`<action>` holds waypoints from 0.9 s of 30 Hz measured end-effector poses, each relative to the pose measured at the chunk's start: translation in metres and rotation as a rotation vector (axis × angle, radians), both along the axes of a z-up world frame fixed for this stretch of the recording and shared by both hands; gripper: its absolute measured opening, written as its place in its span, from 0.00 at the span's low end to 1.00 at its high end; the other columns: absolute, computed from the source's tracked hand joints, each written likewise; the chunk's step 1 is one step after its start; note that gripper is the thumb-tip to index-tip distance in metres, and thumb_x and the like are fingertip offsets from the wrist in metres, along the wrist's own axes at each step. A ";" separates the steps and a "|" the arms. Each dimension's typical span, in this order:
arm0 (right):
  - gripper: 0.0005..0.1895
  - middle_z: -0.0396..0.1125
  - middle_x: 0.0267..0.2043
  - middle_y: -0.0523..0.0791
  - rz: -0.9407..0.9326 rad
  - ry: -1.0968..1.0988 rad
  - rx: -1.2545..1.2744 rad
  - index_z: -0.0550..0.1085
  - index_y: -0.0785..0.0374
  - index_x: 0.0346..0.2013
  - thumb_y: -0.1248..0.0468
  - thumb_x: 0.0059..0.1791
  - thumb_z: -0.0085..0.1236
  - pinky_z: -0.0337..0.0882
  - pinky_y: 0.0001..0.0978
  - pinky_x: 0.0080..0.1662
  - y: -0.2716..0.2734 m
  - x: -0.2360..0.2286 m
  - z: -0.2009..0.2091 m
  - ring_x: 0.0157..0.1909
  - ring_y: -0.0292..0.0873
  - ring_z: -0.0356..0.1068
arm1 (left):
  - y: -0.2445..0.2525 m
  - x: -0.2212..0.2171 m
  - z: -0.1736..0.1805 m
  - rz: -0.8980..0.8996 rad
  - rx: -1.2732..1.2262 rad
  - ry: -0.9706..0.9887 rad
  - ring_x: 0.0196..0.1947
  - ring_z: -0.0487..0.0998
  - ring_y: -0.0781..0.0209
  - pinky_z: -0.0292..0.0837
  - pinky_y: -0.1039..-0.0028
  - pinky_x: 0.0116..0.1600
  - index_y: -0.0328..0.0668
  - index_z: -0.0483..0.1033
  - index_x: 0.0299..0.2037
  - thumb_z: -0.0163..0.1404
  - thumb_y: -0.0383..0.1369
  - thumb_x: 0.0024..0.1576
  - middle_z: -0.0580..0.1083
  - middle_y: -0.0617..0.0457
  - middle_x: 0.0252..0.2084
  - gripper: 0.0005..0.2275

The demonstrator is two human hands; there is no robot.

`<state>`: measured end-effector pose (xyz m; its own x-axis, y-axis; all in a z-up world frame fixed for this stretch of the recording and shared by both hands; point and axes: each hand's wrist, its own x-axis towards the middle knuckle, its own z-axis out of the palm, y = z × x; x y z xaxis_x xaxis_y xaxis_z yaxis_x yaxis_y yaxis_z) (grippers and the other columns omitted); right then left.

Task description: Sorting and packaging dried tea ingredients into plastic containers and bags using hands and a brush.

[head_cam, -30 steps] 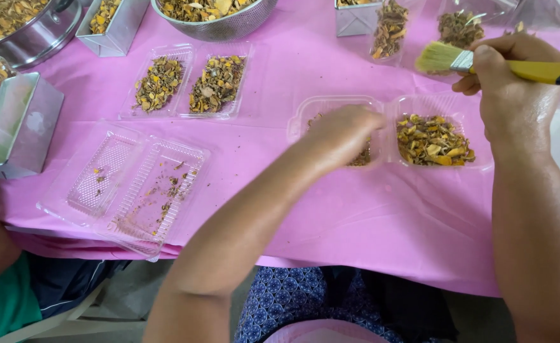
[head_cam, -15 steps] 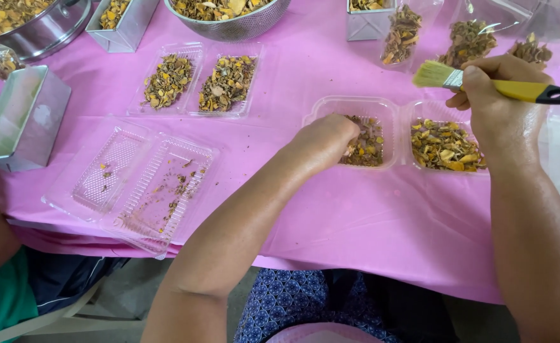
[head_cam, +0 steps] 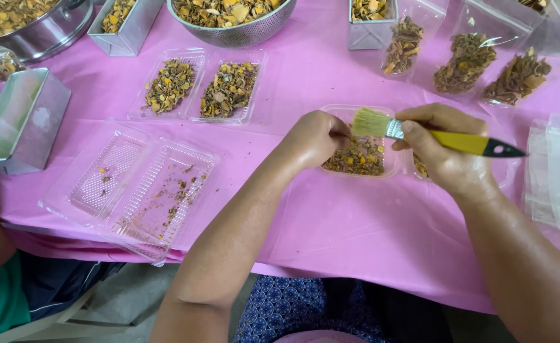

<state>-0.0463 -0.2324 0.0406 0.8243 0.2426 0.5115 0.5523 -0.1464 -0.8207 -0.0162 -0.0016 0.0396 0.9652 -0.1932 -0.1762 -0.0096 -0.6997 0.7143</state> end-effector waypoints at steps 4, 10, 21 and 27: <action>0.07 0.77 0.38 0.47 -0.054 -0.084 -0.330 0.81 0.64 0.42 0.67 0.51 0.60 0.72 0.29 0.40 0.001 0.002 -0.002 0.37 0.40 0.75 | 0.000 -0.004 0.004 0.014 -0.125 0.058 0.31 0.79 0.72 0.75 0.78 0.37 0.45 0.86 0.41 0.48 0.24 0.53 0.83 0.58 0.33 0.13; 0.07 0.75 0.33 0.45 -0.058 -0.105 -0.350 0.81 0.66 0.36 0.72 0.50 0.55 0.68 0.29 0.33 -0.003 -0.003 0.010 0.30 0.38 0.70 | 0.007 -0.006 0.004 0.111 -0.297 0.093 0.18 0.69 0.70 0.66 0.78 0.29 0.39 0.85 0.30 0.54 0.27 0.56 0.74 0.56 0.17 0.06; 0.06 0.75 0.33 0.50 -0.140 0.185 -0.278 0.78 0.67 0.42 0.69 0.55 0.55 0.71 0.28 0.28 -0.007 0.011 0.009 0.30 0.42 0.77 | 0.007 0.008 -0.027 0.115 -0.528 -0.036 0.34 0.82 0.70 0.79 0.82 0.43 0.40 0.85 0.37 0.60 0.20 0.52 0.83 0.53 0.34 0.06; 0.07 0.72 0.31 0.52 -0.052 0.362 0.084 0.77 0.72 0.43 0.72 0.57 0.50 0.74 0.28 0.32 -0.002 0.012 0.011 0.27 0.44 0.74 | -0.003 -0.001 -0.025 -0.003 -0.405 -0.379 0.35 0.81 0.71 0.77 0.82 0.45 0.47 0.85 0.33 0.64 0.22 0.50 0.83 0.58 0.36 0.07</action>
<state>-0.0345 -0.2346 0.0520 0.9655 0.1653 0.2014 0.2182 -0.0906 -0.9717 -0.0176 -0.0041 0.0143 0.9458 -0.1765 0.2726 -0.3204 -0.3694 0.8723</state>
